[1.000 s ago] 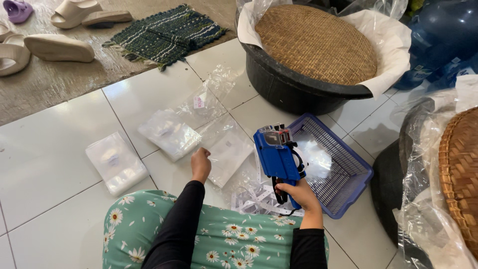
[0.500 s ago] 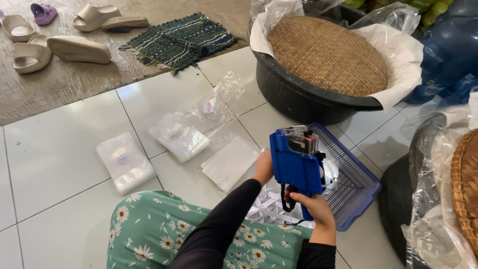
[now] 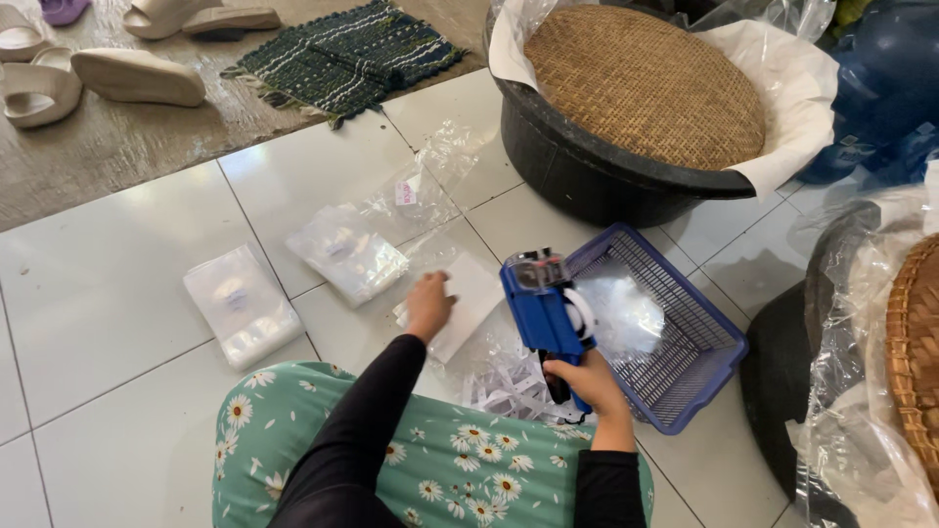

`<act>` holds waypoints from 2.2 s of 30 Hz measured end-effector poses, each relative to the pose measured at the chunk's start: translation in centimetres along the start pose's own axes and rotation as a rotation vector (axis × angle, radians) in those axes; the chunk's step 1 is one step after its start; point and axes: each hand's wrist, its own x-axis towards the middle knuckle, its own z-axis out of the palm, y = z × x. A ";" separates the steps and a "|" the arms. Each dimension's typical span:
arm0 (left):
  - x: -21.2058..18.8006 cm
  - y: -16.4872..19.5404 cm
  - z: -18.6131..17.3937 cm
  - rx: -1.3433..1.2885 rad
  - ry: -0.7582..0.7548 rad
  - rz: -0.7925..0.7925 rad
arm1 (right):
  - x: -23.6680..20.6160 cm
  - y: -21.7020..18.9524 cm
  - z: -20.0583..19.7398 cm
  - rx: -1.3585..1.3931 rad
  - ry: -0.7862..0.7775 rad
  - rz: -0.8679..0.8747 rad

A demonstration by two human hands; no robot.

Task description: The person sits on a cushion on the floor and wraps white foam items in clear plastic bags, folding the bags closed. They then use a handheld blue bag-sealing machine to seal the open ends of the bags and set the sealed packages on the floor beside them.

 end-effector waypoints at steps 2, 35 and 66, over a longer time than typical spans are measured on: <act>-0.6 -2.4 -1.8 0.147 -0.012 -0.127 | 0.8 0.1 1.6 -0.075 0.032 0.039; -2.5 -4.5 0.1 0.005 0.174 -0.180 | 1.9 3.0 2.3 -0.525 -0.182 0.236; 1.0 6.1 5.8 -0.430 0.272 0.130 | -1.6 -1.8 -0.5 0.169 -0.125 -0.069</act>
